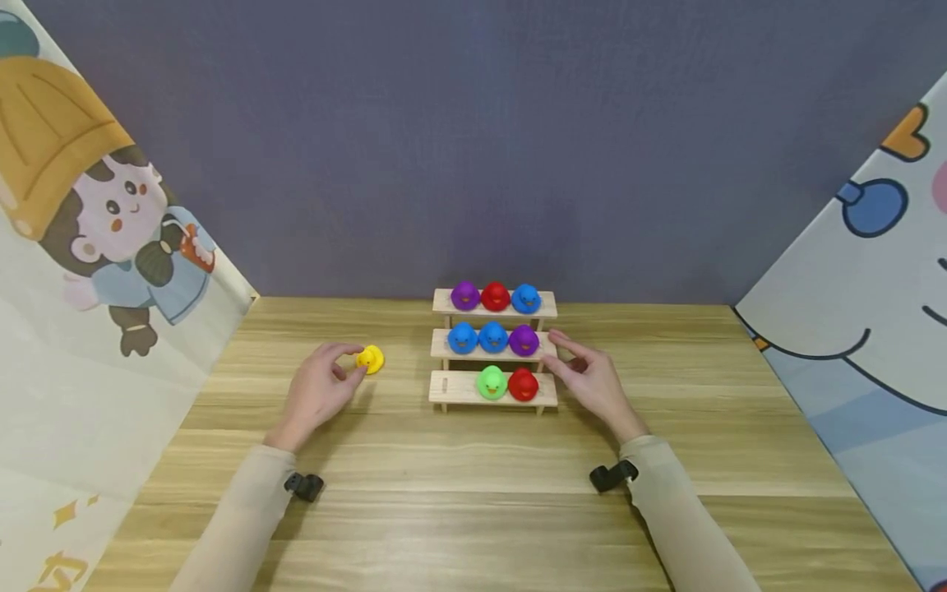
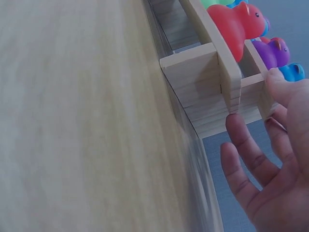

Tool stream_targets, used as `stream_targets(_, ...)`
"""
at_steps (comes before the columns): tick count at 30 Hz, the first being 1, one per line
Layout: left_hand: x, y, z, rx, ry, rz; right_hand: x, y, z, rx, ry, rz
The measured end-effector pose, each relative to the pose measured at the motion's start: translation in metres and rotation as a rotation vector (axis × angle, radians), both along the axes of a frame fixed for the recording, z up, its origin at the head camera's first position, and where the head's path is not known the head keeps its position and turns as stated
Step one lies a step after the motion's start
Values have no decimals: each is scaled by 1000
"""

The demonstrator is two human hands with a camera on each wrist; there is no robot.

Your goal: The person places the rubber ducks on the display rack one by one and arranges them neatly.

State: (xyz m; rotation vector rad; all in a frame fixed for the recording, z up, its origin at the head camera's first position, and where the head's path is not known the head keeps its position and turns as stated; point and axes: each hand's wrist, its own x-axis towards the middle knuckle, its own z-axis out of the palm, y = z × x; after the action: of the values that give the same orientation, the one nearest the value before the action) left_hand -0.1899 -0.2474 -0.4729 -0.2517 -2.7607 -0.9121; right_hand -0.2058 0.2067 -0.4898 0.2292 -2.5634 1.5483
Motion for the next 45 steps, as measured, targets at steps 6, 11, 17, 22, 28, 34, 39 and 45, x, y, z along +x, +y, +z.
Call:
stream_targets(6,-6,-7,-2,-18,-45,-46,0,0,0,-4,3,-1)
stream_targets(11,-10,-9,-5,-31,-38,-67,1,0,1,-7,4,1)
stream_targets(17,-12,-10,-6,-40,-39,-92,2,1,0,-6,-7,10)
stream_targets(22,-14,-9,-6,-32,-60,-114,1,1,-2,-11,-6,10)
stream_targets(28,-14,-8,-4,-36,-79,-108,1,0,-1,0,-6,7)
stream_targets(34,-12,-6,-2,-43,-113,-91,0,0,0,2,-10,-1)
stream_targets(39,-12,-5,-1,-41,-134,-81,0,0,1,4,-15,0)
stream_targets(45,-12,-6,-2,-42,-133,-86,1,-1,2,-10,-15,4)
